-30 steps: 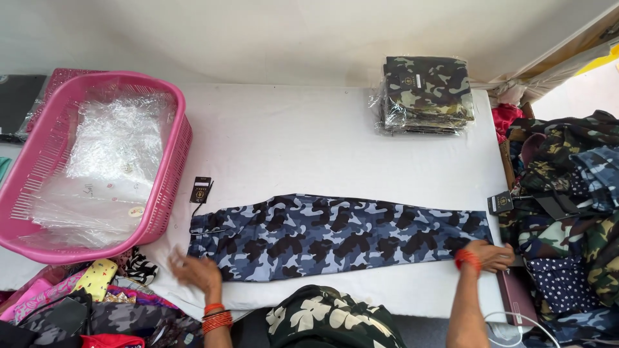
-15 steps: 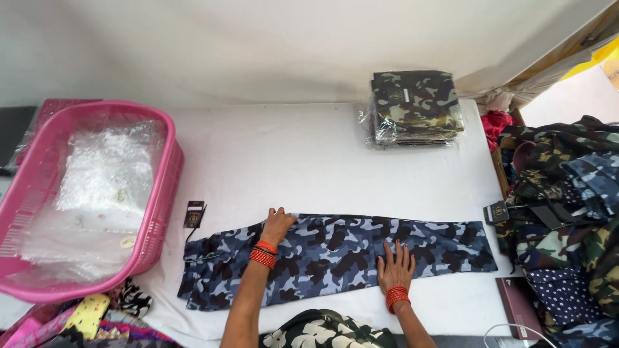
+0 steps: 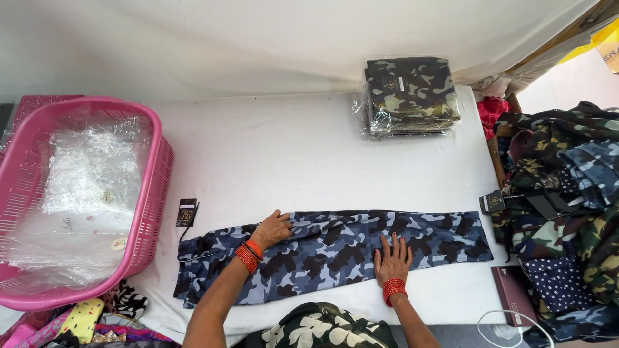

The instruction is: The person folds camouflage-patterned pants on a white table, smoothing them out before folding them into a compact rectangle. They then wrap the folded pants in a clear plastic bag and place the packaged item onto a stack of similar items. The process is repeated with a second pair of pants.

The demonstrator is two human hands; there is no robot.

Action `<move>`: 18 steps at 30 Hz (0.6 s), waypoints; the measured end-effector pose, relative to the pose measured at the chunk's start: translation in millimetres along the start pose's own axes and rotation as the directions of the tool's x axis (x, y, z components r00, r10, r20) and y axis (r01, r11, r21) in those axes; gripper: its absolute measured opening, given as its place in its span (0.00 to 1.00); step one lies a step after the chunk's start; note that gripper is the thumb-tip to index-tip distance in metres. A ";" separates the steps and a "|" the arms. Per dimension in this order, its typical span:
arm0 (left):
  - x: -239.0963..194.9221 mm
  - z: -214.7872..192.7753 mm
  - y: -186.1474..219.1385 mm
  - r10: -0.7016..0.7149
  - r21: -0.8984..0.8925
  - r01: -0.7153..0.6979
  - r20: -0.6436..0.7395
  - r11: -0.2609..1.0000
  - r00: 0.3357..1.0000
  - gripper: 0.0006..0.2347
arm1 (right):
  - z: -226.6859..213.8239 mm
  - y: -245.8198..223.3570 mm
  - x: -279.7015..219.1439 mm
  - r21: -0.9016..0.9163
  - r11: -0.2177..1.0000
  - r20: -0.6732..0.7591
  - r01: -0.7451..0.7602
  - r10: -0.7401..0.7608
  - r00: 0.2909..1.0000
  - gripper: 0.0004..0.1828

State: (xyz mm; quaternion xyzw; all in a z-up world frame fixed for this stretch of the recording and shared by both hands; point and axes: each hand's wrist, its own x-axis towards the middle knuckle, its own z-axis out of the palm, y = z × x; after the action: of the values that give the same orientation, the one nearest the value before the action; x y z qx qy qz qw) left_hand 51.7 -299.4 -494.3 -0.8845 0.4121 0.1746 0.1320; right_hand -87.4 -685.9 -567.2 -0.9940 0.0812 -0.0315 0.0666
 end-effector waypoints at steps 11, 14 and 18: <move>2.7 12.2 -17.3 -0.197 0.156 0.189 0.040 0.970 0.980 0.06 | 2.1 2.0 -1.1 0.018 1.000 -0.016 0.011 -0.010 1.000 0.30; 7.6 9.9 -26.8 -0.235 0.206 0.242 -0.057 0.948 0.970 0.07 | 1.9 1.3 -0.3 0.011 1.000 -0.014 0.013 -0.013 1.000 0.31; 5.3 9.2 -34.0 -0.436 0.069 0.448 -0.142 0.891 0.889 0.05 | 4.5 2.7 -1.2 0.018 1.000 -0.035 0.023 -0.022 0.999 0.30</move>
State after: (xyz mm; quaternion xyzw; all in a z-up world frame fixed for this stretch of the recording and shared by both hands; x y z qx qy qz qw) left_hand 79.4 -278.3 -501.8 -0.9563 0.2152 0.0645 0.1869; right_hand -88.7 -687.7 -572.2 -0.9935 0.0708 -0.0503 0.0740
